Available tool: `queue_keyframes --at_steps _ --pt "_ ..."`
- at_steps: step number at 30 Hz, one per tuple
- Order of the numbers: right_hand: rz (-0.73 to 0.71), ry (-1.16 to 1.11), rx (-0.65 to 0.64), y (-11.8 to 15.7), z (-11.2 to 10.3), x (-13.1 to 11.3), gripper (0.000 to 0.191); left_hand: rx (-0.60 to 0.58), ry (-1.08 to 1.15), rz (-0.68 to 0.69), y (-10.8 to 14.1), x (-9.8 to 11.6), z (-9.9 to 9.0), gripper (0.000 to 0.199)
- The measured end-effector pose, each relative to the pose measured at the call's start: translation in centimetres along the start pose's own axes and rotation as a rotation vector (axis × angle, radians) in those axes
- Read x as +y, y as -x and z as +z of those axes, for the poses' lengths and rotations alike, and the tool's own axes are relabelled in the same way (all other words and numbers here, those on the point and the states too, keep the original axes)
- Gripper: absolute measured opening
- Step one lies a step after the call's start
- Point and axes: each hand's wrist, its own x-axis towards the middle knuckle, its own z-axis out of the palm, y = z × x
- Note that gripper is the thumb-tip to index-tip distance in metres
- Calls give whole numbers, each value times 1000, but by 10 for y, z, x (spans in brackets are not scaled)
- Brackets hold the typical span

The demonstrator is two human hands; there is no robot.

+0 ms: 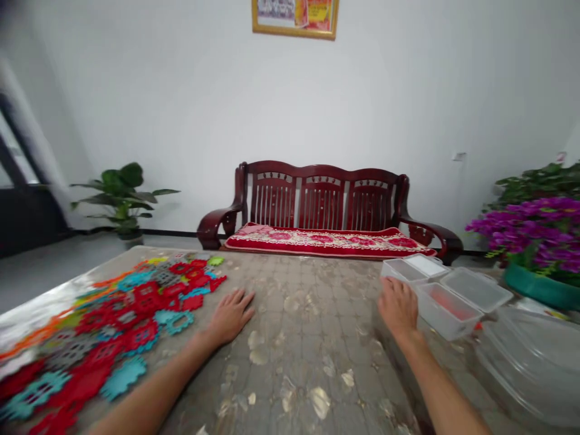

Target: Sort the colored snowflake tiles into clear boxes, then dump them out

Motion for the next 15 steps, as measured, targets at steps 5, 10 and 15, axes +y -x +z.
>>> queue_keyframes --at_steps 5,10,15 --pt "-235 -219 -245 30 31 -102 45 101 -56 -97 -10 -13 -10 53" --pt "-205 -169 -318 45 49 -133 50 181 -130 -253 18 -78 -38 60" --pt "-261 -116 -284 45 56 -124 50 153 -177 -478 45 -168 -63 60"
